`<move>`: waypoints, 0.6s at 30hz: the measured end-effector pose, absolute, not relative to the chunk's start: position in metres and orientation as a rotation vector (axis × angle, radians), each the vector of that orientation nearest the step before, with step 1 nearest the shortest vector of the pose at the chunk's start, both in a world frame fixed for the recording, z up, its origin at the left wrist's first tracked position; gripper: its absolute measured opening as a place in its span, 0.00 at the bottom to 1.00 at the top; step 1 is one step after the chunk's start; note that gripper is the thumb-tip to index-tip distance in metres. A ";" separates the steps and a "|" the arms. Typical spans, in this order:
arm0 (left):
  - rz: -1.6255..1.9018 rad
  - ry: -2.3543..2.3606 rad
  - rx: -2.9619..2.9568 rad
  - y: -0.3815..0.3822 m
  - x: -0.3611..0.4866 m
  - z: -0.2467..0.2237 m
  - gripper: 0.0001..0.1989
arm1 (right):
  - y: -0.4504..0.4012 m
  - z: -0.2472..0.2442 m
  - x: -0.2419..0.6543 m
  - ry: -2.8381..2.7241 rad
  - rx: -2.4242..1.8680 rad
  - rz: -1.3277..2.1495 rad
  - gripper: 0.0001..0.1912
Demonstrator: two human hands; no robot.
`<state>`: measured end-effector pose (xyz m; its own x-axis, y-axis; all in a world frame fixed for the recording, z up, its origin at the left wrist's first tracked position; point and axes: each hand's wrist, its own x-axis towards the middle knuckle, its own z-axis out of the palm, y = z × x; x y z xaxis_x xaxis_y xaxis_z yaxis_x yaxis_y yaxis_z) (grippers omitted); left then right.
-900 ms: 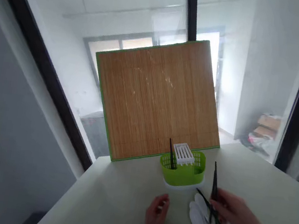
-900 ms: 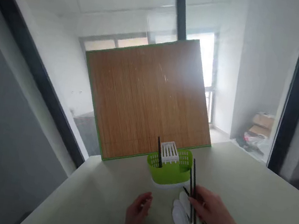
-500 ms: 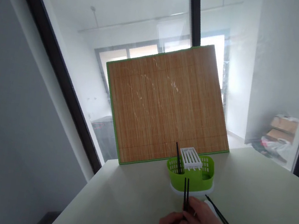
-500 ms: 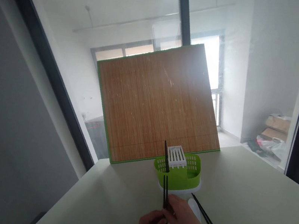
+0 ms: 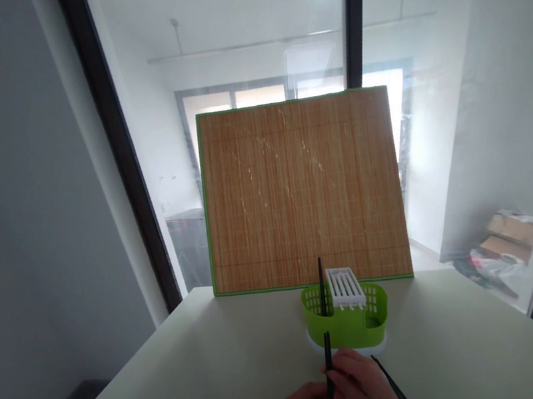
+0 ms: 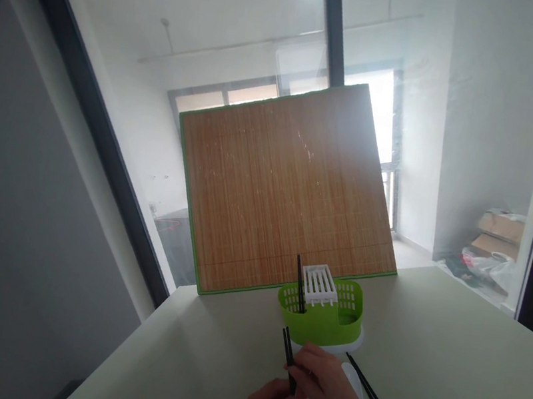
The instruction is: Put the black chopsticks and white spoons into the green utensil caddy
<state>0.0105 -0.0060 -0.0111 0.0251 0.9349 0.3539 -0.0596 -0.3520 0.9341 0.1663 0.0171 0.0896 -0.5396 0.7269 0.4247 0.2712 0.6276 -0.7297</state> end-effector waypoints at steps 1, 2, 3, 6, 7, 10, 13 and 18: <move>1.475 0.960 1.460 -0.006 0.011 -0.009 0.13 | 0.018 0.089 0.167 -2.108 -0.775 0.791 0.16; 1.479 0.971 1.480 -0.006 0.011 -0.007 0.13 | 0.019 0.089 0.167 -2.110 -0.773 0.796 0.16; 1.481 0.981 1.502 -0.006 0.011 -0.004 0.12 | 0.019 0.089 0.168 -2.111 -0.771 0.799 0.16; 1.465 1.008 1.552 -0.007 0.012 0.007 0.12 | 0.020 0.089 0.170 -2.108 -0.777 0.794 0.16; 1.456 1.017 1.555 -0.007 0.012 0.010 0.12 | 0.019 0.089 0.170 -2.108 -0.778 0.790 0.16; 1.414 1.053 1.543 -0.007 0.012 0.015 0.11 | 0.018 0.089 0.169 -2.128 -0.782 0.746 0.15; 1.384 1.105 1.556 -0.009 0.011 0.018 0.10 | 0.015 0.091 0.170 -2.160 -0.789 0.699 0.15; 1.414 1.282 1.746 -0.012 -0.002 0.053 0.07 | 0.013 0.095 0.193 -2.111 -0.807 0.672 0.13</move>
